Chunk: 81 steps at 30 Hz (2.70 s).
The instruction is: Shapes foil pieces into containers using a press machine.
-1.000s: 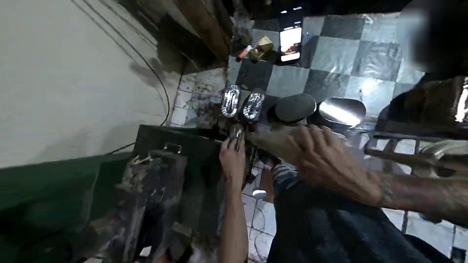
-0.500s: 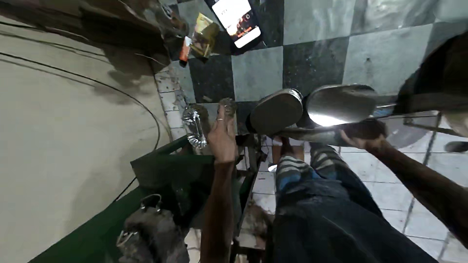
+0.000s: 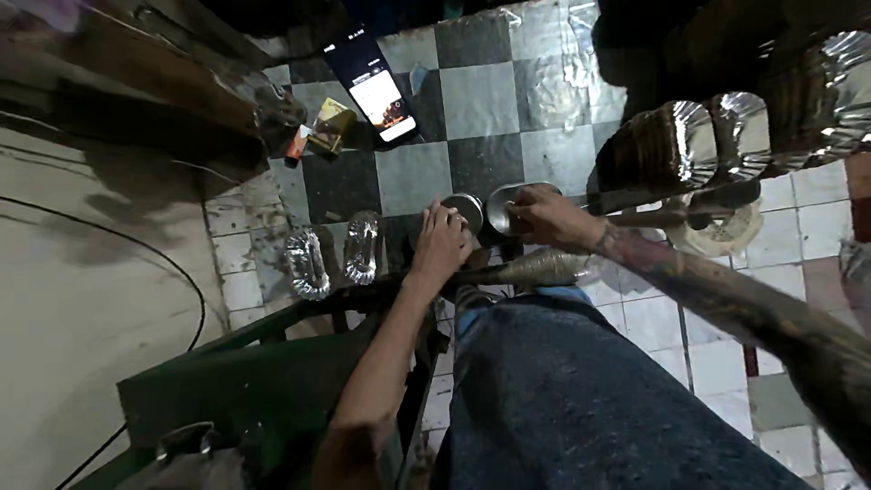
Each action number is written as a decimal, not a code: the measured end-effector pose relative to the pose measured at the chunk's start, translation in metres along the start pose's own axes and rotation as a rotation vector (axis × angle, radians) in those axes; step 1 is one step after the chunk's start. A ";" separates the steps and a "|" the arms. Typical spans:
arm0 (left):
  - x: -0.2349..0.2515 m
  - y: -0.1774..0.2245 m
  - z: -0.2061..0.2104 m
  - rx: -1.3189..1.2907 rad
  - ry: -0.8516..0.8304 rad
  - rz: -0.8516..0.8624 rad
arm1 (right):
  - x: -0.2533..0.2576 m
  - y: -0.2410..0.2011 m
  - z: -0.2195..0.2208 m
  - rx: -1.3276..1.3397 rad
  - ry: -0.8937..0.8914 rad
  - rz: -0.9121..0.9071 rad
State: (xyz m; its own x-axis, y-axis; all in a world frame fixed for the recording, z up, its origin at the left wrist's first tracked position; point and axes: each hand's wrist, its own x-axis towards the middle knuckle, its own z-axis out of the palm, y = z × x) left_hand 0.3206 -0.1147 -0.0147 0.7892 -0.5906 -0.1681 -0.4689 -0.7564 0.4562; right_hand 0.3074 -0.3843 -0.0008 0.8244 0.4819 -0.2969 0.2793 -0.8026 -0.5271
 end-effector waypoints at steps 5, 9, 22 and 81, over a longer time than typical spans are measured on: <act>0.009 -0.020 -0.046 -0.225 -0.231 -0.001 | 0.038 0.029 -0.041 0.120 -0.373 -0.120; 0.022 -0.026 -0.046 -0.100 -0.314 0.036 | 0.051 0.034 -0.046 0.147 -0.433 -0.076; -0.079 0.083 -0.015 -1.201 0.428 -0.389 | -0.068 -0.097 0.003 0.680 0.622 0.171; -0.513 0.056 0.049 -0.039 0.861 -1.400 | 0.082 -0.476 0.241 -0.556 -0.194 -1.177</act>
State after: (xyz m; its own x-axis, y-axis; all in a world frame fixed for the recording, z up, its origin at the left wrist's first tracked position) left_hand -0.1301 0.1324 0.0543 0.5457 0.8361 0.0557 0.7554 -0.5197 0.3992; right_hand 0.1235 0.1220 0.0335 -0.1206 0.9925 -0.0216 0.9795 0.1154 -0.1653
